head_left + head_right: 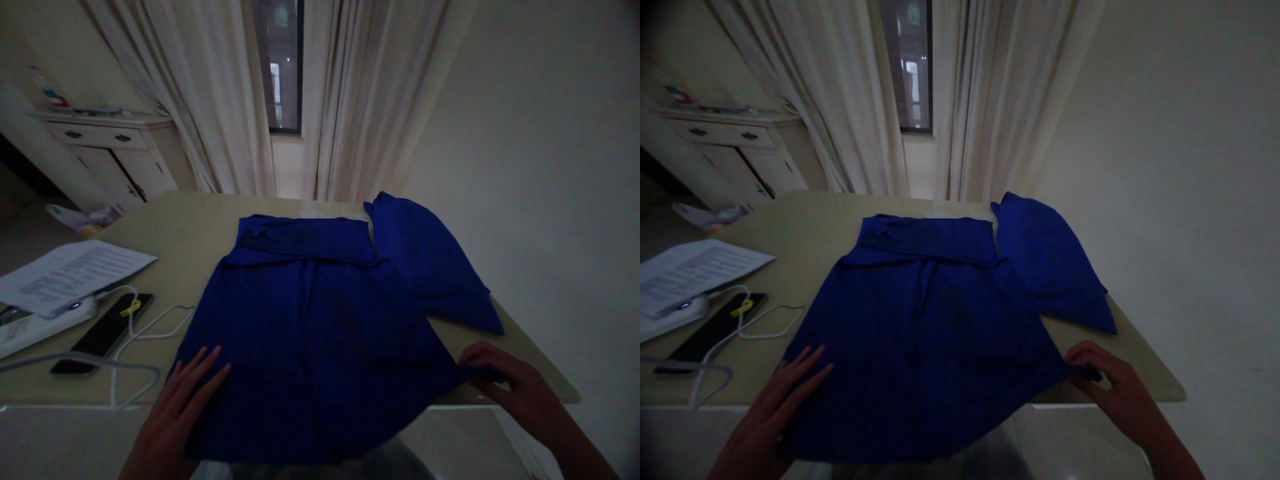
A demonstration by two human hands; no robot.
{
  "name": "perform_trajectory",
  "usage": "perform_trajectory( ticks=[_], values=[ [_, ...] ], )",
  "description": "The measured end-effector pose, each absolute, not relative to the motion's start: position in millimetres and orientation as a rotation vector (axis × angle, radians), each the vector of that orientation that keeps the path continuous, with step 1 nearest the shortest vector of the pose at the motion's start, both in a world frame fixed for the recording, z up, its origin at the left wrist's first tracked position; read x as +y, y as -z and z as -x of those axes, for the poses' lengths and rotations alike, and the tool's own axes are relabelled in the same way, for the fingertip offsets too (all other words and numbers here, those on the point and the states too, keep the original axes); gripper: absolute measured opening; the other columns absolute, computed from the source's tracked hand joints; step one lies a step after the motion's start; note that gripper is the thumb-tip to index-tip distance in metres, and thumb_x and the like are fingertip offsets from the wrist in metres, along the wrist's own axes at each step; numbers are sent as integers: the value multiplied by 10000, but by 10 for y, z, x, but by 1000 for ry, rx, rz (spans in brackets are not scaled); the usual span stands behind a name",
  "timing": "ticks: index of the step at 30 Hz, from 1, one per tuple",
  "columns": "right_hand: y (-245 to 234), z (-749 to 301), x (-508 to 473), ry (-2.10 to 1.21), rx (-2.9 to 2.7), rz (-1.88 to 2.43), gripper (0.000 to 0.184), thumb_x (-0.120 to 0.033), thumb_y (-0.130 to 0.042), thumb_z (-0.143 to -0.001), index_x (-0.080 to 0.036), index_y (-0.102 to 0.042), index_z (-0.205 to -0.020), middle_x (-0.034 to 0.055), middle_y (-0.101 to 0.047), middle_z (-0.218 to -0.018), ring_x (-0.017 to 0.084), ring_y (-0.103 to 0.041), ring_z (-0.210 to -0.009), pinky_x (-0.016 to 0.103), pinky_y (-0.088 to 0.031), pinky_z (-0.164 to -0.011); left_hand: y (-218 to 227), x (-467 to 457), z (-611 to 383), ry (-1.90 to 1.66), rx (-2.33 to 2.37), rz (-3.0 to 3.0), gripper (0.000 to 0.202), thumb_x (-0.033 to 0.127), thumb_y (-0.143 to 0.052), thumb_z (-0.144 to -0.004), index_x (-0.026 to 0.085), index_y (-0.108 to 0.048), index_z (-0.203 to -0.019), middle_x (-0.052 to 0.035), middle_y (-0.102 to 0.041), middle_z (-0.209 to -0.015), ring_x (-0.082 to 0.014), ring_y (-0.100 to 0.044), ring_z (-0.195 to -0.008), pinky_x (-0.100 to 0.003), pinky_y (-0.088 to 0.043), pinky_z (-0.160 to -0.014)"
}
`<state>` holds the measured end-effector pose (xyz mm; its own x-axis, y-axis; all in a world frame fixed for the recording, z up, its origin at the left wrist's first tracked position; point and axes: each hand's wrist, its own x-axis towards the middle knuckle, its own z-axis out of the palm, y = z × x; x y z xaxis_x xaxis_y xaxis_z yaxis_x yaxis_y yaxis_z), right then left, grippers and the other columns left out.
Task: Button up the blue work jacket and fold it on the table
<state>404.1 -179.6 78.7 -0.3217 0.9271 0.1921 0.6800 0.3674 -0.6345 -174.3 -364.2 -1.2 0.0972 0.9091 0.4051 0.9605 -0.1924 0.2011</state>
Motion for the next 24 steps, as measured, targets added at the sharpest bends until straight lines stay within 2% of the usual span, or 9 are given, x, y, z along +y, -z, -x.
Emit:
perform_trajectory(
  ticks=[4,8,11,15,17,19,21,23,24],
  values=[
    [-948,-4014,-1581,-305,-2088,1317,396,-678,-727,-843,-287,-783,-831,78,-768,-934,282,-753,-821,393,-616,-734,-549,-3253,1772,1196,-2181,2069,712,177,-542,-860,370,-506,-1545,-12,-408,-1680,-313,-432,-1518,-497,-392,-1250],
    [-1284,-3829,-1282,84,-2032,1193,364,-645,-703,-889,-287,-764,-882,59,-749,-931,264,-725,-798,408,-589,-778,-1003,-2716,1780,1581,-2208,1848,569,268,-584,-901,316,-587,-1467,-13,-442,-1662,-295,-453,-1502,-432,-425,-1224],
    [-1604,-3625,-839,286,-1991,1140,427,-669,-681,-906,-248,-753,-904,76,-728,-910,249,-691,-788,395,-552,-769,-1272,-2174,1869,1722,-2018,1682,518,325,-679,-881,266,-652,-1395,-38,-478,-1638,-300,-457,-1500,-461,-367,-1256],
    [-1939,-3209,240,250,-1987,1199,521,-711,-667,-891,-200,-723,-814,71,-676,-831,220,-634,-756,359,-503,-737,-1519,-1175,2139,1751,-1911,1565,404,396,-715,-893,151,-737,-1213,-117,-640,-1465,-277,-586,-1376,-431,-410,-1205],
    [-1952,-2928,823,186,-1969,1287,481,-662,-713,-868,-186,-718,-800,69,-664,-814,226,-626,-771,358,-509,-762,-1544,-666,2290,1679,-2012,1485,485,415,-728,-896,88,-696,-1251,-144,-658,-1415,-274,-582,-1364,-420,-395,-1204],
    [-1807,-2640,1234,114,-1851,1426,418,-549,-761,-853,-149,-741,-972,116,-694,-977,235,-645,-820,384,-532,-832,-1464,-266,2426,1536,-2231,1377,708,431,-796,-846,26,-577,-1384,-197,-603,-1463,-322,-525,-1413,-458,-374,-1209],
    [-1515,-2392,1373,18,-1756,1541,460,-475,-758,-860,-129,-716,-1160,156,-691,-1111,251,-668,-883,414,-544,-889,-1275,-31,2553,1367,-2490,1236,954,438,-886,-753,6,-455,-1486,-269,-522,-1528,-407,-471,-1449,-536,-380,-1189],
    [-1138,-2215,1257,-57,-1791,1549,442,-455,-714,-894,-149,-703,-1213,163,-694,-1140,275,-681,-951,441,-550,-928,-1022,56,2682,1221,-2700,1152,1066,431,-944,-660,3,-438,-1495,-337,-492,-1526,-489,-478,-1421,-604,-420,-1128],
    [-945,-2154,1135,-81,-1860,1496,415,-452,-691,-913,-164,-707,-1211,162,-695,-1156,284,-684,-992,450,-548,-953,-896,64,2746,1168,-2769,1182,1043,420,-955,-631,-2,-479,-1457,-355,-519,-1487,-513,-509,-1381,-615,-447,-1090]
  ],
)
